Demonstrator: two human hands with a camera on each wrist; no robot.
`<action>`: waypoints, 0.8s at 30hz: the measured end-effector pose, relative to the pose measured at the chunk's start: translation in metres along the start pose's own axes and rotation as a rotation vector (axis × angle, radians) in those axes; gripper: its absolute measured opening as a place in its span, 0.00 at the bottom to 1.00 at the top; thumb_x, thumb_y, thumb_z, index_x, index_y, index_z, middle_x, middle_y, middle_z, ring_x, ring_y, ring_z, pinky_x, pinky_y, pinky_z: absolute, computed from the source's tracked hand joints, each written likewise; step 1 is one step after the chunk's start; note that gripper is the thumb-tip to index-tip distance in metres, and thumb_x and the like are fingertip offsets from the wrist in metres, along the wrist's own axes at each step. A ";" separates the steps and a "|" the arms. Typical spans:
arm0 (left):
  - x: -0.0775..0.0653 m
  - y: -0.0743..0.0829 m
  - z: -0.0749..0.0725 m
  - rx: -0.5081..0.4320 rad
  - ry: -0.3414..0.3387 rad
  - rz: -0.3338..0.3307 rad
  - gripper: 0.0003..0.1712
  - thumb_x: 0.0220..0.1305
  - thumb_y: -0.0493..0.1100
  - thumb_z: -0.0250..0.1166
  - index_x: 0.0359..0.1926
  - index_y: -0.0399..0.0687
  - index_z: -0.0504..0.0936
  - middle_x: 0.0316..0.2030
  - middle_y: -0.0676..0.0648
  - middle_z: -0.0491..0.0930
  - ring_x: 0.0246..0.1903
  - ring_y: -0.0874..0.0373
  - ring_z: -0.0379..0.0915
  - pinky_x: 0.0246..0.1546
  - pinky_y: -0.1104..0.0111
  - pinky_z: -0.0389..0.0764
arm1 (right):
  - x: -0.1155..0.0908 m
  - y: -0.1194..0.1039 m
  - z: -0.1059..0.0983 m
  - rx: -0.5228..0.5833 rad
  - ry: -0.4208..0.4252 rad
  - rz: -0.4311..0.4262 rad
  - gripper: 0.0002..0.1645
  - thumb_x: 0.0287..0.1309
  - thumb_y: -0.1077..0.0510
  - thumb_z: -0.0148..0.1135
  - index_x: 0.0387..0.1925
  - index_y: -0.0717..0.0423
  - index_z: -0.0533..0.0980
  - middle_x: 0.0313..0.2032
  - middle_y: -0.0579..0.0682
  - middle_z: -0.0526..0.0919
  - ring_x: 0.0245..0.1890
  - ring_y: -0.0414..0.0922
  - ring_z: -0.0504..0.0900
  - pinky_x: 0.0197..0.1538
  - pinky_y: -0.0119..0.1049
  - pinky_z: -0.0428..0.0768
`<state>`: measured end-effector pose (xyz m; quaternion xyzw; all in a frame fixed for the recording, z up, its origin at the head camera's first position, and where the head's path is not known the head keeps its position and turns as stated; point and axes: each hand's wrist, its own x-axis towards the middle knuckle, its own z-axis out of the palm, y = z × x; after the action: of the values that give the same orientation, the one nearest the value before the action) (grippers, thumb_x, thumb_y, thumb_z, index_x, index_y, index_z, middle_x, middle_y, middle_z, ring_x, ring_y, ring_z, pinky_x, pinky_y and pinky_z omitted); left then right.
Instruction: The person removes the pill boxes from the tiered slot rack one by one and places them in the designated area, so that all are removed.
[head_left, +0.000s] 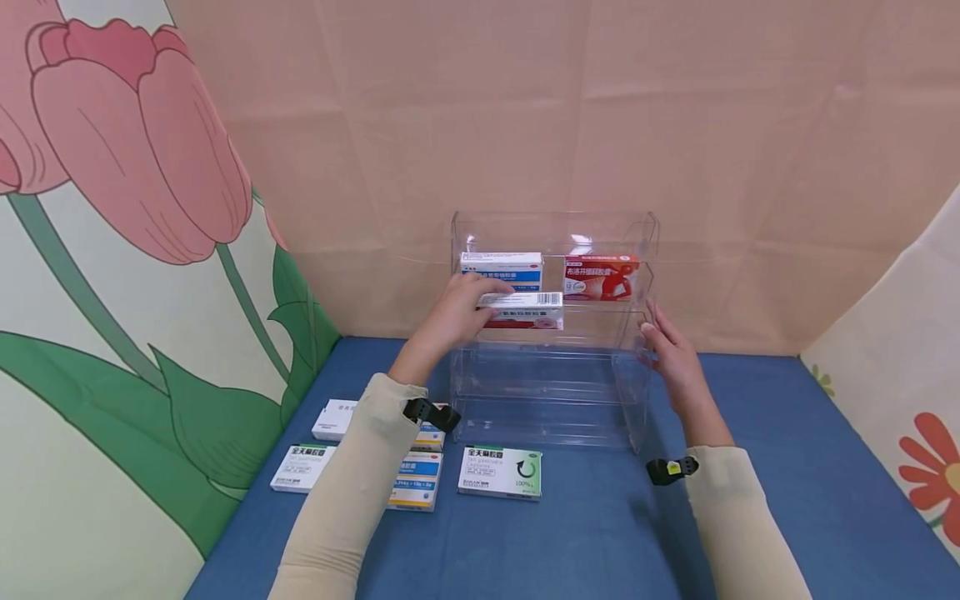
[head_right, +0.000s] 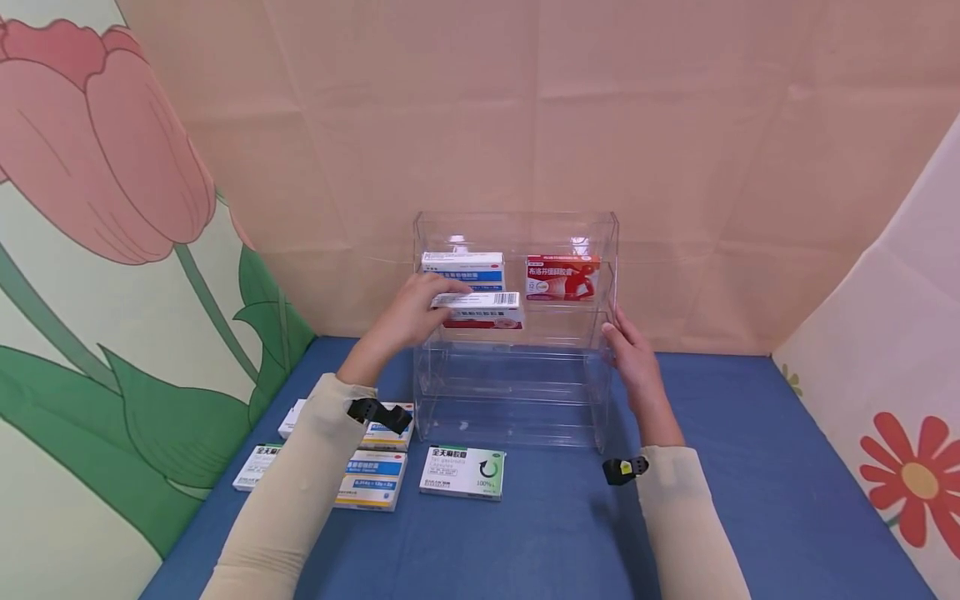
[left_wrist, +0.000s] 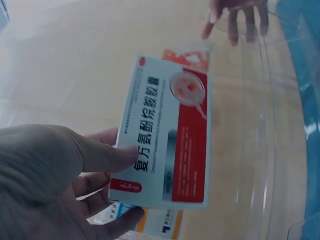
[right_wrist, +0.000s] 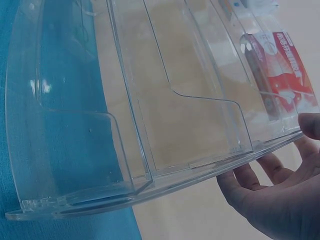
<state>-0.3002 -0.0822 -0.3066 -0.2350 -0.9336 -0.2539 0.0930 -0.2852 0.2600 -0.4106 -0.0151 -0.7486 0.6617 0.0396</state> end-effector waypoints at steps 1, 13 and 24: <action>-0.001 0.002 -0.001 -0.007 0.001 0.007 0.22 0.69 0.37 0.66 0.62 0.58 0.82 0.57 0.46 0.77 0.57 0.50 0.67 0.56 0.55 0.74 | 0.000 0.000 0.000 -0.001 0.001 -0.001 0.33 0.77 0.40 0.46 0.75 0.16 0.47 0.81 0.44 0.43 0.78 0.60 0.50 0.72 0.64 0.60; -0.021 0.016 0.000 -0.050 -0.052 0.060 0.23 0.67 0.42 0.68 0.63 0.61 0.81 0.63 0.47 0.76 0.61 0.49 0.69 0.59 0.52 0.77 | 0.001 0.000 -0.001 -0.005 0.004 0.001 0.33 0.77 0.40 0.46 0.75 0.15 0.48 0.81 0.43 0.43 0.78 0.60 0.50 0.72 0.64 0.59; -0.034 0.011 0.015 -0.192 -0.155 0.061 0.23 0.64 0.40 0.71 0.61 0.56 0.82 0.55 0.47 0.81 0.52 0.51 0.76 0.50 0.59 0.83 | 0.002 0.001 -0.002 -0.014 -0.005 0.006 0.33 0.77 0.41 0.45 0.76 0.17 0.46 0.81 0.43 0.42 0.78 0.60 0.49 0.72 0.64 0.58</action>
<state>-0.2661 -0.0792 -0.3244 -0.2900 -0.9018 -0.3203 0.0053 -0.2871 0.2619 -0.4112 -0.0160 -0.7534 0.6564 0.0357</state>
